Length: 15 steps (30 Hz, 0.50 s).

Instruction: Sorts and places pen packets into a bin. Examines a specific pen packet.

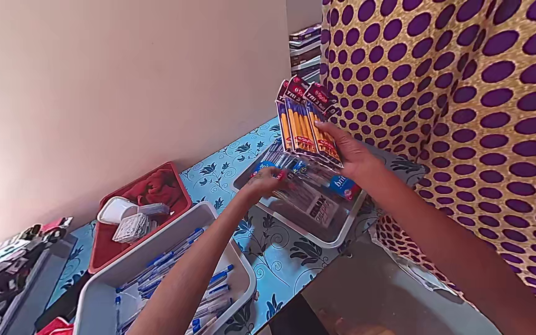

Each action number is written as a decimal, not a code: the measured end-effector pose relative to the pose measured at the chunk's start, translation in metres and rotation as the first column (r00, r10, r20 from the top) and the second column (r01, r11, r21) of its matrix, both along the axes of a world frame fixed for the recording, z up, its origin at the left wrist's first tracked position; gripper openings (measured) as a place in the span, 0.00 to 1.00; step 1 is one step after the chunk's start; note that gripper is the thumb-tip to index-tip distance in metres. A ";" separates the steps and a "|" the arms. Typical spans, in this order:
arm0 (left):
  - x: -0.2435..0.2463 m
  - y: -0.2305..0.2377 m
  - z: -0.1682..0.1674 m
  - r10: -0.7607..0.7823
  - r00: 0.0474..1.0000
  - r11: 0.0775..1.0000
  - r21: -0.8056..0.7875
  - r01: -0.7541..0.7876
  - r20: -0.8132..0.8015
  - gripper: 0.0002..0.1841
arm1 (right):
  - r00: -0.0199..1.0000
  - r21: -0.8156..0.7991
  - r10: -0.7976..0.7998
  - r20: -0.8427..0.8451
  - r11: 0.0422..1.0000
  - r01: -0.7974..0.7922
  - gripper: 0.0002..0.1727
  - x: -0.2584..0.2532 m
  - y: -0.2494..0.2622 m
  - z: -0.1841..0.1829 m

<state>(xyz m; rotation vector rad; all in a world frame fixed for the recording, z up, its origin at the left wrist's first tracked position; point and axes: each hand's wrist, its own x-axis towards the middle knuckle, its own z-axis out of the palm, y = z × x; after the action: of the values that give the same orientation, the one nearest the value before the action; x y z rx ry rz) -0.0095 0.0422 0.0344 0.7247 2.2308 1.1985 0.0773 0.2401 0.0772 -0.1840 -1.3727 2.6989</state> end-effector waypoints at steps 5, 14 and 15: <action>-0.017 -0.059 0.040 0.354 0.935 0.923 0.151 -0.354 0.025 0.24 | 1.000 0.083 -0.005 -0.008 0.997 0.005 0.12 0.010 0.005 0.007; -0.043 -0.156 0.050 0.766 0.575 0.304 0.624 -0.720 0.289 0.24 | 0.915 0.294 0.192 0.355 0.906 -0.304 0.11 0.013 -0.006 -0.016; -0.043 -0.151 0.044 0.783 0.549 0.266 0.642 -0.719 0.291 0.24 | 0.894 0.310 0.196 0.404 0.890 -0.335 0.10 0.013 -0.011 -0.017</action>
<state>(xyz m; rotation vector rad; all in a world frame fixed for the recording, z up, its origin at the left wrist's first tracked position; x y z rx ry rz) -0.0530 -0.1089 0.0783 -0.2159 2.1529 2.6634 0.0900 0.2289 0.0603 -0.5129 -2.1407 2.6305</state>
